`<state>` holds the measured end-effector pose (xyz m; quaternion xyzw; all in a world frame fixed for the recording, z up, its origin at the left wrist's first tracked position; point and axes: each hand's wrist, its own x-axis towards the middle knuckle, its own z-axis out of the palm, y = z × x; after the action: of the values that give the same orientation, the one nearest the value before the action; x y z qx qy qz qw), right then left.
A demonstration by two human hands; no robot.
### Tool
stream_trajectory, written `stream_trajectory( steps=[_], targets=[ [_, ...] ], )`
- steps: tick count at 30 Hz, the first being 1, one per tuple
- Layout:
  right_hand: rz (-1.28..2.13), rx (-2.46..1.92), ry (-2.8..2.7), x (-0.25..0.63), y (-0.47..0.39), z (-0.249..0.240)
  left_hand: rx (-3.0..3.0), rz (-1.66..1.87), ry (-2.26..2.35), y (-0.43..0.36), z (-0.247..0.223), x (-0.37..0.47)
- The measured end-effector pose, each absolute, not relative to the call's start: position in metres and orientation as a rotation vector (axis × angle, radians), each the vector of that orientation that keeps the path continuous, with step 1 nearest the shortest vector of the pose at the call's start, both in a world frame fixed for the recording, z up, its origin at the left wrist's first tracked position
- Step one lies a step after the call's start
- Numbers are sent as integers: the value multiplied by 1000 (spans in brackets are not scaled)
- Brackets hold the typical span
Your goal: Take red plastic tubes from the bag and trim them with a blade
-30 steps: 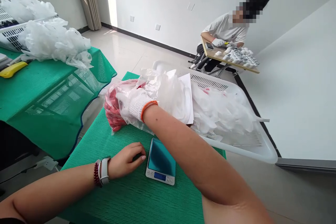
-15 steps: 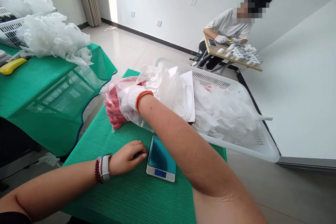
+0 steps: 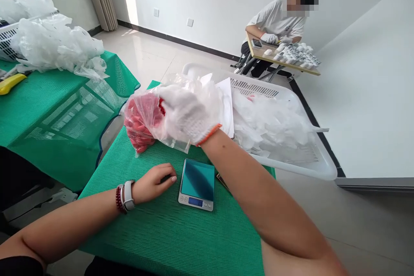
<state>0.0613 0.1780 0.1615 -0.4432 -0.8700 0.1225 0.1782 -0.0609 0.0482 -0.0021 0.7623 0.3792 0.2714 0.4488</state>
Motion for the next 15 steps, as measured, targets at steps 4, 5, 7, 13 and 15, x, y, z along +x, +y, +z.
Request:
stream_trajectory(
  steps=[4, 5, 7, 13, 15],
  targets=[
    [433, -1183, -1900, 110, 156, 149, 1892, 669, 943, 49, 0, -61],
    [471, -1237, -1772, 121, 144, 146, 1895, 672, 945, 49, 0, -61],
    [523, -1340, -1621, 139, 114, 136, 1899, 675, 955, 49, 2, -61],
    [488, -1349, -1803, 168, 28, 71, 1905, 651, 954, 51, 4, -61],
    [411, -1232, -1962, 172, 19, 46, 1917, 650, 954, 51, 4, -61]
  ],
)
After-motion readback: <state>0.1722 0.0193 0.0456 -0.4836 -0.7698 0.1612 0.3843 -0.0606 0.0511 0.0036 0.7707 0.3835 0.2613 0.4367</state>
